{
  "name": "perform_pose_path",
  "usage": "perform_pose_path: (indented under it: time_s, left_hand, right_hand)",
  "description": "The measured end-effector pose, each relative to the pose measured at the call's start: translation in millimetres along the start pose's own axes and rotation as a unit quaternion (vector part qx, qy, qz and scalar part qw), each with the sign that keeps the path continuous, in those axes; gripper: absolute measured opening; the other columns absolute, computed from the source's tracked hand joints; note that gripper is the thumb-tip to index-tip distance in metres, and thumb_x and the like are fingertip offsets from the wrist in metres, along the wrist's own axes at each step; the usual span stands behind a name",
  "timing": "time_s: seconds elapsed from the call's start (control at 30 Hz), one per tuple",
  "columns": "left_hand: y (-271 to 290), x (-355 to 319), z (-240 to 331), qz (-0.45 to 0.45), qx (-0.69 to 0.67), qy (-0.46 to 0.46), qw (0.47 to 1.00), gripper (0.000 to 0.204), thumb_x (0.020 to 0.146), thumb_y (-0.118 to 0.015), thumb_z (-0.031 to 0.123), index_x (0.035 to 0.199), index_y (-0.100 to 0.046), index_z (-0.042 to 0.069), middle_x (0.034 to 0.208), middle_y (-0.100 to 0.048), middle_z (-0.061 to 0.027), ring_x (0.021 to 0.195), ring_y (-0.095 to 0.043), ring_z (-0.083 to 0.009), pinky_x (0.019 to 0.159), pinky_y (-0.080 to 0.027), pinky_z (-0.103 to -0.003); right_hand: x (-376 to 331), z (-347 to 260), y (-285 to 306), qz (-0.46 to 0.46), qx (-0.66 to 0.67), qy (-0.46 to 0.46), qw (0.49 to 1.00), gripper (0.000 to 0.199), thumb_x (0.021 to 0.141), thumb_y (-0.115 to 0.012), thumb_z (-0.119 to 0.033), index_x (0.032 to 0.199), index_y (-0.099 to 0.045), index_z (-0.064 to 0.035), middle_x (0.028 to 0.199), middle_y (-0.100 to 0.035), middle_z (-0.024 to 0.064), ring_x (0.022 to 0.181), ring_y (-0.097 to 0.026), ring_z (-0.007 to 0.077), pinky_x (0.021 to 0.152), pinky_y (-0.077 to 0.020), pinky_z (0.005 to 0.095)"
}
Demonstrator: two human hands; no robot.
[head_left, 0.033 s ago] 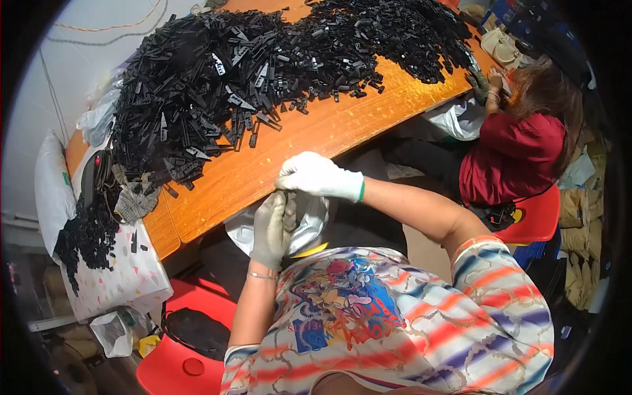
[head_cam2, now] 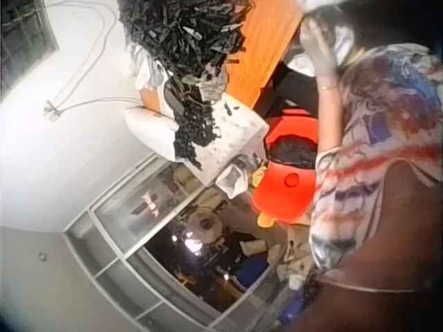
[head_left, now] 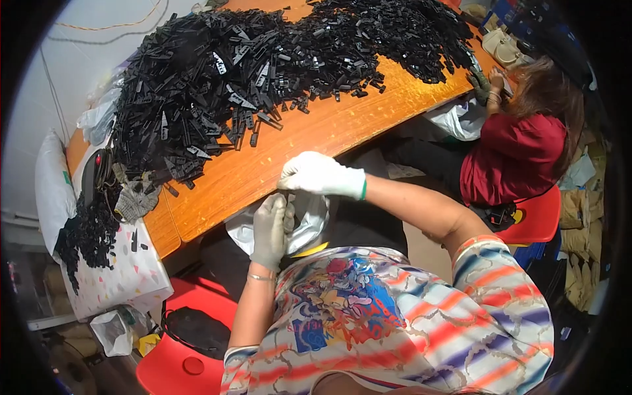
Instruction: Sorting black plastic hardware components and placing them into a collection bag.
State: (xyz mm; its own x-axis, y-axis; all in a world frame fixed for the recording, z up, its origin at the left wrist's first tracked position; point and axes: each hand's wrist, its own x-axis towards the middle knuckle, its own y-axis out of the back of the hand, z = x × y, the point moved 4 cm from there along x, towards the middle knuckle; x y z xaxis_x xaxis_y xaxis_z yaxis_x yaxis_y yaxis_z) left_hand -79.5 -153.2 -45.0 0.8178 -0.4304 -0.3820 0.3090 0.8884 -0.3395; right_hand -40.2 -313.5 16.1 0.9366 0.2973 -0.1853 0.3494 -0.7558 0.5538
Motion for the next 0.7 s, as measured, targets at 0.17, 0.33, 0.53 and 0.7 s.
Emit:
perform_pose_path:
  time_s: [0.17,0.33,0.53,0.7]
  left_hand:
    - [20.9,-23.0,13.9,0.168,0.562,-0.239,0.774,0.028,0.091,-0.051,0.012,0.117,-0.057,0.004,0.092,-0.063,-0.0173,0.086,-0.061,-0.0339,0.078,-0.049,-0.041]
    - [-0.6,-24.9,46.0,0.139,0.642,-0.203,0.726,0.021,0.089,-0.055,0.014,0.109,-0.059,0.009,0.101,-0.061,-0.0157,0.094,-0.059,-0.0336,0.080,-0.049,-0.041]
    - [-12.9,47.1,110.1,0.244,0.656,-0.295,0.651,0.025,0.088,-0.060,0.022,0.110,-0.056,0.010,0.097,-0.060,-0.0136,0.095,-0.059,-0.0328,0.081,-0.049,-0.043]
    - [-21.9,97.5,118.3,0.254,0.716,-0.240,0.604,0.023,0.085,-0.064,0.023,0.098,-0.059,0.006,0.098,-0.063,-0.0122,0.093,-0.062,-0.0299,0.077,-0.052,-0.043]
  right_hand:
    - [26.4,18.3,54.8,0.242,-0.106,0.046,0.963,0.018,0.082,-0.057,-0.026,0.080,-0.070,-0.0137,0.084,-0.067,0.0114,0.079,-0.065,0.0288,0.069,-0.0511,0.0377]
    - [54.4,36.8,78.4,0.316,-0.332,0.101,0.883,0.010,0.080,-0.063,-0.018,0.088,-0.065,-0.0119,0.082,-0.059,0.0142,0.078,-0.061,0.0342,0.068,-0.0491,0.0415]
    - [73.5,39.3,69.1,0.328,-0.336,0.094,0.878,0.010,0.078,-0.061,-0.015,0.080,-0.057,-0.0066,0.081,-0.058,0.0171,0.076,-0.062,0.0357,0.066,-0.0490,0.0444]
    - [70.0,44.8,70.4,0.310,-0.299,0.049,0.901,0.011,0.080,-0.060,-0.016,0.084,-0.061,-0.0064,0.082,-0.063,0.0195,0.079,-0.062,0.0377,0.068,-0.0497,0.0453]
